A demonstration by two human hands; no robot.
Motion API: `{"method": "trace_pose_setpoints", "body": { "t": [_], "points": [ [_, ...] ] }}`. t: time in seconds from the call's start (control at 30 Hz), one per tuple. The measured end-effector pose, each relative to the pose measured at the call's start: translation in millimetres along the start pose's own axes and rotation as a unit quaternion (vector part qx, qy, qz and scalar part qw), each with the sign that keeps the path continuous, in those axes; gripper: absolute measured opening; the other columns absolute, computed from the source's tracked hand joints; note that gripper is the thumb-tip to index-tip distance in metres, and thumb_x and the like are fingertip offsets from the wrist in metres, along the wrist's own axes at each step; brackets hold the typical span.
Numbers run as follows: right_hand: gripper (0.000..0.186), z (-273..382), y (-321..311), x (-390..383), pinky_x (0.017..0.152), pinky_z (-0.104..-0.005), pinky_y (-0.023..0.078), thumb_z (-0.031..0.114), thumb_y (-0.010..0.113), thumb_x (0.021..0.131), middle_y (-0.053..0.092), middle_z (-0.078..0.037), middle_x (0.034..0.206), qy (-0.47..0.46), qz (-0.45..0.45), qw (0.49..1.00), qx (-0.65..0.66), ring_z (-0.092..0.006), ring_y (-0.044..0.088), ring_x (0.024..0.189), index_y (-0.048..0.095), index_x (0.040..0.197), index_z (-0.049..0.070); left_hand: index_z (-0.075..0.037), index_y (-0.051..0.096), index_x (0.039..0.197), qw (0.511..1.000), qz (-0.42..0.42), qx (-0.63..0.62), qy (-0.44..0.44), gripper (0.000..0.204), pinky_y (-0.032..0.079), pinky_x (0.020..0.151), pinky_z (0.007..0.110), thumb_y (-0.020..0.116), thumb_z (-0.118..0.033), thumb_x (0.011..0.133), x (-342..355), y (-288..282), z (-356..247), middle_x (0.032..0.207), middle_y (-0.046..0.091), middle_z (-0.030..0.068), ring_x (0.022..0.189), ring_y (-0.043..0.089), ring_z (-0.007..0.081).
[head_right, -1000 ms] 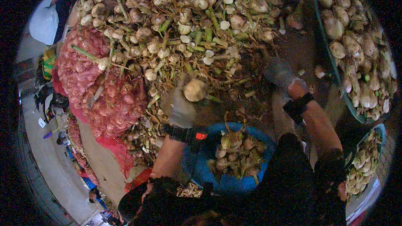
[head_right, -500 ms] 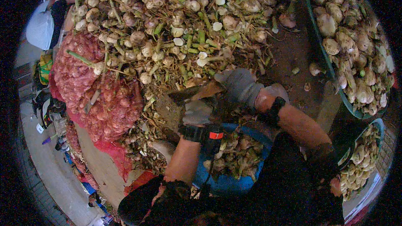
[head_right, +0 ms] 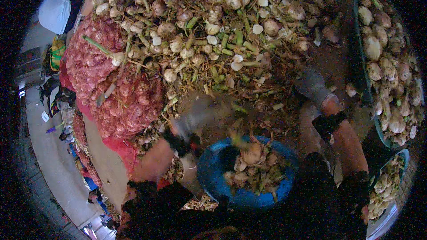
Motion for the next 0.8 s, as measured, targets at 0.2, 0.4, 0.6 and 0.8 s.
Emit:
{"method": "trace_pose_setpoints", "body": {
  "t": [0.2,0.4,0.6,0.8],
  "points": [
    [0.036,21.7,35.7,4.1,0.072,-0.0361,0.043,0.035,0.058,0.067,0.056,-0.015,0.09,-0.003,0.075,0.995,0.069,-0.0318,0.053,0.083,0.056,0.094,0.012,-0.005,0.028,0.121,0.885,-0.338,0.12,-0.298,0.072,0.038,0.085,0.033,0.063,-0.034,0.065,33.8,-96.1,186.9,0.12,0.033,0.02,0.109,0.037,0.0281],
    [0.04,35.6,23.8,-4.1,0.071,-0.0358,0.043,0.031,0.06,0.064,0.057,-0.015,0.087,-0.015,0.087,0.995,0.049,-0.0311,0.054,0.081,0.054,0.099,0.013,0.002,0.04,0.112,0.888,-0.289,-0.291,-0.208,0.057,0.039,0.078,0.033,0.062,-0.022,0.065,32.4,-41.1,206.7,0.106,0.048,0.0151,0.098,0.046,0.0249],
    [0.041,86.1,21.0,-4.6,0.069,-0.0365,0.044,0.023,0.06,0.061,0.057,-0.016,0.082,-0.124,0.131,0.983,0.03,-0.0307,0.055,0.077,0.053,0.099,0.012,0.002,0.052,0.095,0.73,-0.084,-0.667,0.121,0.033,0.042,0.068,0.027,0.048,-0.026,0.077,43.5,42.4,75.2,0.085,0.057,0.0063,0.076,0.053,0.0152],
    [0.037,129.3,17.5,-13.3,0.07,-0.0361,0.044,0.016,0.055,0.062,0.057,-0.017,0.085,-0.276,0.116,0.953,0.05,-0.03,0.055,0.078,0.054,0.099,0.011,0.001,0.055,0.091,0.862,-0.193,-0.449,0.135,0.025,0.041,0.07,0.025,0.056,-0.017,0.073,1.2,31.2,6.6,0.086,0.057,0.0047,0.073,0.052,0.0115]
  ]
}}
Point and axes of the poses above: each hand's wrist, its own x-axis towards the middle knuckle, its own y-axis out of the palm, z = x × y, the point moved 8 cm from there along x, towards the middle knuckle
